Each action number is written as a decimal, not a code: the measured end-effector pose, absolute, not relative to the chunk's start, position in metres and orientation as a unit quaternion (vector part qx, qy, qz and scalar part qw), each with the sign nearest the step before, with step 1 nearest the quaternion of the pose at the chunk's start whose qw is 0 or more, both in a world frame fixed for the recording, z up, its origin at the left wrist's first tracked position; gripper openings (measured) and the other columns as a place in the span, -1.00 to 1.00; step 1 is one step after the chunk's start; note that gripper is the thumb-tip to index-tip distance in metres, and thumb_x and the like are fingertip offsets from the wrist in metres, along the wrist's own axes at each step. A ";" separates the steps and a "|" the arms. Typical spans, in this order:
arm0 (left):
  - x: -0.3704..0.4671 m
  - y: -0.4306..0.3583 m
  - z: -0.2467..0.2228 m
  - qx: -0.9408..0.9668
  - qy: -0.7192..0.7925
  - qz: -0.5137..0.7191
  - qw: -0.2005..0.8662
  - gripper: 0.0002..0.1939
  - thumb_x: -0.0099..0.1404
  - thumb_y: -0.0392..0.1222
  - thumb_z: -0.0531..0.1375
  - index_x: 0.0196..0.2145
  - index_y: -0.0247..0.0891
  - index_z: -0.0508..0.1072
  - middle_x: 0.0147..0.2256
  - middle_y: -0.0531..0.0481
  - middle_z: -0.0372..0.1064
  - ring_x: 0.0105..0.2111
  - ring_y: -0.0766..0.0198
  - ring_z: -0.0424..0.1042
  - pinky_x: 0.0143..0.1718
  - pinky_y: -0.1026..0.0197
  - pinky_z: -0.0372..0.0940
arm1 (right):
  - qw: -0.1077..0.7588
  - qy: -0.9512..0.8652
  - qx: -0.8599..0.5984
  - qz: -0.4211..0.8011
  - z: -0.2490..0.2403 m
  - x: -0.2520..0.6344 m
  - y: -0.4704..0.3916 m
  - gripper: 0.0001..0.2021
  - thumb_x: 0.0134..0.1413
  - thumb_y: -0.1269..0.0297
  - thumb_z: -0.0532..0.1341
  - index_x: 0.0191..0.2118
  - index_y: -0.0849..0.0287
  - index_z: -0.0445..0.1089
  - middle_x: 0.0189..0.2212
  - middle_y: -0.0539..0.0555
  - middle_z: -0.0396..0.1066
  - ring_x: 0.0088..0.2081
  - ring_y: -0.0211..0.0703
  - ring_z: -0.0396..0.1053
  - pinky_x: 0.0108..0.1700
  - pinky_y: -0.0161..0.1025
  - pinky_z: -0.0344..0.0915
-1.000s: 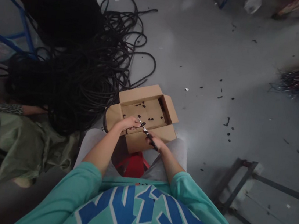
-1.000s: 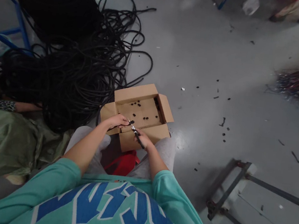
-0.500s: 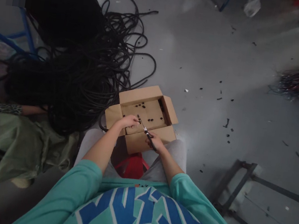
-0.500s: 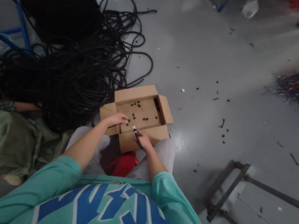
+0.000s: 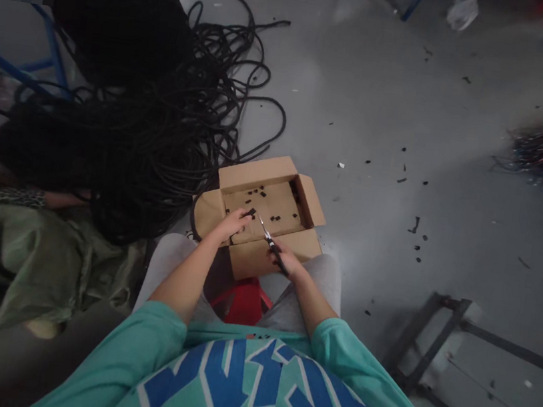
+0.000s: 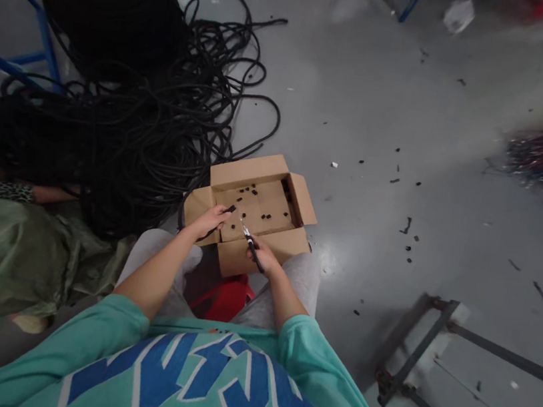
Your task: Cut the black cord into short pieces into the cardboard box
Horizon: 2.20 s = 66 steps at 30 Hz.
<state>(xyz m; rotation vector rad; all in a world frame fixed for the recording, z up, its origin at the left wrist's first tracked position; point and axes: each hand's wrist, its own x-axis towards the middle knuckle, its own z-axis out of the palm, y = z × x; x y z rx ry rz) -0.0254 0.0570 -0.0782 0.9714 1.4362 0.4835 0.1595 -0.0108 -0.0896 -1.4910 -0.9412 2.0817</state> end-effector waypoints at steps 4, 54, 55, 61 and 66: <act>-0.021 0.051 -0.075 0.411 0.604 0.198 0.653 -0.91 0.08 -0.30 -0.02 -0.48 -0.34 0.26 -0.67 0.16 0.06 -0.72 0.52 0.07 -0.67 0.39 -0.03 | 0.200 -0.360 -0.522 0.747 -0.086 0.158 -0.012 -0.36 -0.47 0.52 0.06 -0.05 0.10 0.21 -0.60 -0.10 0.22 -0.54 -0.35 0.11 -0.52 -0.42 0.01; -0.014 0.043 -0.085 0.445 0.566 0.208 0.662 -0.91 0.04 -0.26 0.07 -0.50 -0.36 0.27 -0.64 0.13 0.15 -0.72 0.51 0.12 -0.66 0.39 0.03 | 0.233 -0.444 -0.554 0.665 -0.092 0.157 -0.013 -0.47 -0.42 0.51 0.12 -0.12 0.21 0.31 -0.50 -0.07 0.25 -0.52 -0.38 0.11 -0.50 -0.43 0.04; -0.014 0.042 -0.088 0.454 0.573 0.222 0.645 -0.91 0.02 -0.26 0.09 -0.48 -0.35 0.27 -0.63 0.13 0.16 -0.70 0.50 0.14 -0.64 0.38 0.05 | 0.230 -0.444 -0.555 0.664 -0.091 0.156 -0.013 -0.47 -0.42 0.51 0.11 -0.13 0.21 0.32 -0.50 -0.07 0.24 -0.53 -0.38 0.10 -0.51 -0.44 0.03; -0.016 0.041 -0.100 0.477 0.614 0.231 0.585 -0.84 -0.02 -0.20 0.15 -0.47 -0.35 0.32 -0.64 0.13 0.17 -0.70 0.50 0.09 -0.66 0.39 0.02 | 0.205 -0.405 -0.566 0.688 -0.091 0.156 -0.016 -0.43 -0.41 0.51 0.09 -0.08 0.18 0.28 -0.59 -0.10 0.19 -0.59 -0.40 0.06 -0.56 -0.44 0.00; -0.017 0.049 -0.094 0.484 0.595 0.191 0.613 -0.81 -0.05 -0.16 0.17 -0.49 -0.36 0.37 -0.71 0.14 0.14 -0.70 0.50 0.07 -0.66 0.40 -0.02 | 0.196 -0.378 -0.538 0.728 -0.095 0.158 -0.013 -0.41 -0.42 0.48 0.06 -0.06 0.11 0.23 -0.60 -0.11 0.16 -0.61 -0.40 0.03 -0.58 -0.45 -0.01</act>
